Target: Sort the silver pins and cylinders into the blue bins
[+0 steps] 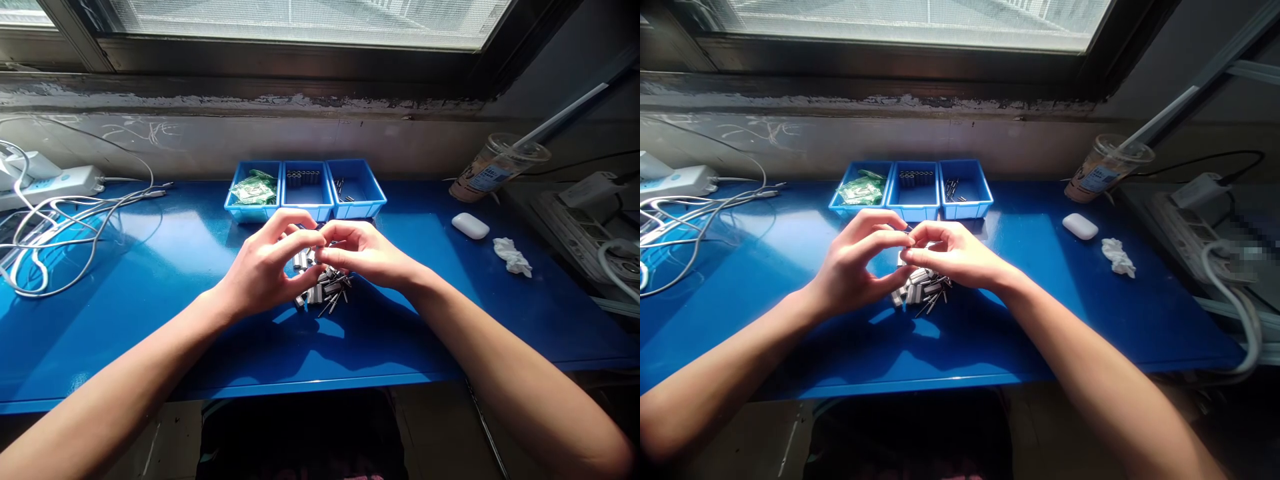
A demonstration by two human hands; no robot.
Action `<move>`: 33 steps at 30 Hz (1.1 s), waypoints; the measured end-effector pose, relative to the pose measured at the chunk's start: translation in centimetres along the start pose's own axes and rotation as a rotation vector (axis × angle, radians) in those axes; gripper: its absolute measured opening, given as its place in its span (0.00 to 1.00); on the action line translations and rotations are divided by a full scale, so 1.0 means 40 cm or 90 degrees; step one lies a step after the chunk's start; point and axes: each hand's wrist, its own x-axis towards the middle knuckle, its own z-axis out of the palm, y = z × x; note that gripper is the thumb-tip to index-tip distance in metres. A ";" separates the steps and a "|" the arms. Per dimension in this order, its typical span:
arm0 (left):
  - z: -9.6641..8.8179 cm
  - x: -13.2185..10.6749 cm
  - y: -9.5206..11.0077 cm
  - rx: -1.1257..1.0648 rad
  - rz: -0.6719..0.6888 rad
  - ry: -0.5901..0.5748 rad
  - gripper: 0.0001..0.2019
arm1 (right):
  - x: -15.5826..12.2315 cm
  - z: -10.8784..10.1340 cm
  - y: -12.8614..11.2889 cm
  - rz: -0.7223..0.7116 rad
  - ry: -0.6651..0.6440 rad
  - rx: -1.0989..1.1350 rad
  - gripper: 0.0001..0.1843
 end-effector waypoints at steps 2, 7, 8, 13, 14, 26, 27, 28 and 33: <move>0.000 0.000 -0.001 0.004 0.002 -0.001 0.14 | 0.000 0.001 -0.001 0.002 0.003 0.002 0.14; 0.002 -0.001 -0.003 0.045 0.004 0.004 0.13 | 0.000 0.005 -0.002 0.007 0.008 0.004 0.15; 0.002 -0.001 -0.003 0.048 0.004 0.006 0.13 | 0.001 0.005 -0.001 0.007 0.009 0.003 0.16; 0.002 0.001 -0.002 0.047 0.010 0.005 0.12 | 0.001 0.004 0.002 0.001 0.010 -0.006 0.16; 0.002 0.001 -0.001 0.044 0.012 0.004 0.12 | 0.000 0.003 0.003 0.001 0.010 -0.005 0.15; -0.003 0.005 0.001 0.020 0.025 -0.011 0.10 | -0.001 0.003 0.005 -0.010 0.005 0.013 0.13; -0.004 0.005 0.000 0.019 0.026 -0.011 0.10 | -0.001 0.003 0.005 -0.012 0.006 0.012 0.13; -0.004 0.005 0.000 0.021 0.028 -0.010 0.10 | -0.001 0.004 0.005 -0.014 0.007 0.012 0.12; -0.005 0.006 -0.002 0.027 0.033 -0.010 0.09 | 0.002 0.003 0.005 -0.017 0.006 0.013 0.12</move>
